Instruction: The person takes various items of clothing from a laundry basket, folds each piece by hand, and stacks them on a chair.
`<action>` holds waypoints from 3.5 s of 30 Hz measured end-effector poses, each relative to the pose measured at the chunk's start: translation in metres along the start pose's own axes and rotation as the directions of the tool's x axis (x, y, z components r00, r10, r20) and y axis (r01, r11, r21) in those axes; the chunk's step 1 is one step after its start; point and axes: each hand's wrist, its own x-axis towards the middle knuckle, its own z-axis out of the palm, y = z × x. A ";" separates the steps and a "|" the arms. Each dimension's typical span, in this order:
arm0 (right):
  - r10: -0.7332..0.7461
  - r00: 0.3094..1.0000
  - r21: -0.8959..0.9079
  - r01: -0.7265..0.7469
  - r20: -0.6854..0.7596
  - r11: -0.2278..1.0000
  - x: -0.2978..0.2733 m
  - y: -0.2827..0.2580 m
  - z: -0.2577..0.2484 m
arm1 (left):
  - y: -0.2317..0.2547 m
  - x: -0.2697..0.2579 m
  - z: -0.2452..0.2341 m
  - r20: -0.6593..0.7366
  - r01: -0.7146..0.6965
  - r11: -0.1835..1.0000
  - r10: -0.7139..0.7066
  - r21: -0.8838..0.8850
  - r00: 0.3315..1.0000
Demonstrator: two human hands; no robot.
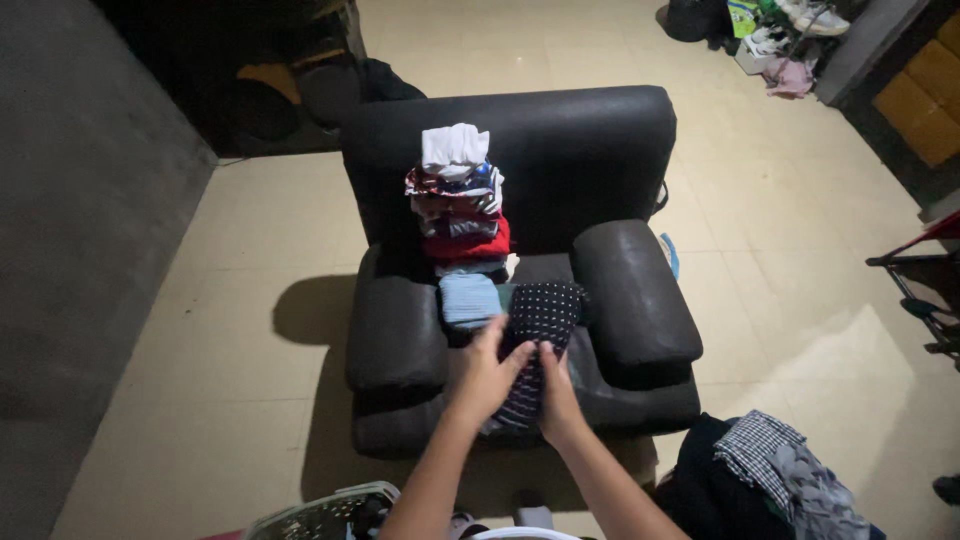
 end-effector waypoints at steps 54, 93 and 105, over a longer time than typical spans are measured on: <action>0.382 0.924 -0.091 -0.379 0.019 0.921 0.079 -0.022 -0.097 | -0.169 -0.003 0.105 0.245 0.268 -0.026 -0.496 -0.963 0.833; 0.580 0.815 -0.224 -0.565 0.002 0.794 0.242 0.149 -0.092 | -0.350 0.142 0.077 0.052 0.409 0.402 -0.659 -0.819 0.751; 0.653 0.757 -0.529 -0.552 0.005 0.645 0.106 0.084 -0.070 | -0.303 -0.104 0.081 -0.061 0.302 0.305 -0.787 -0.903 0.614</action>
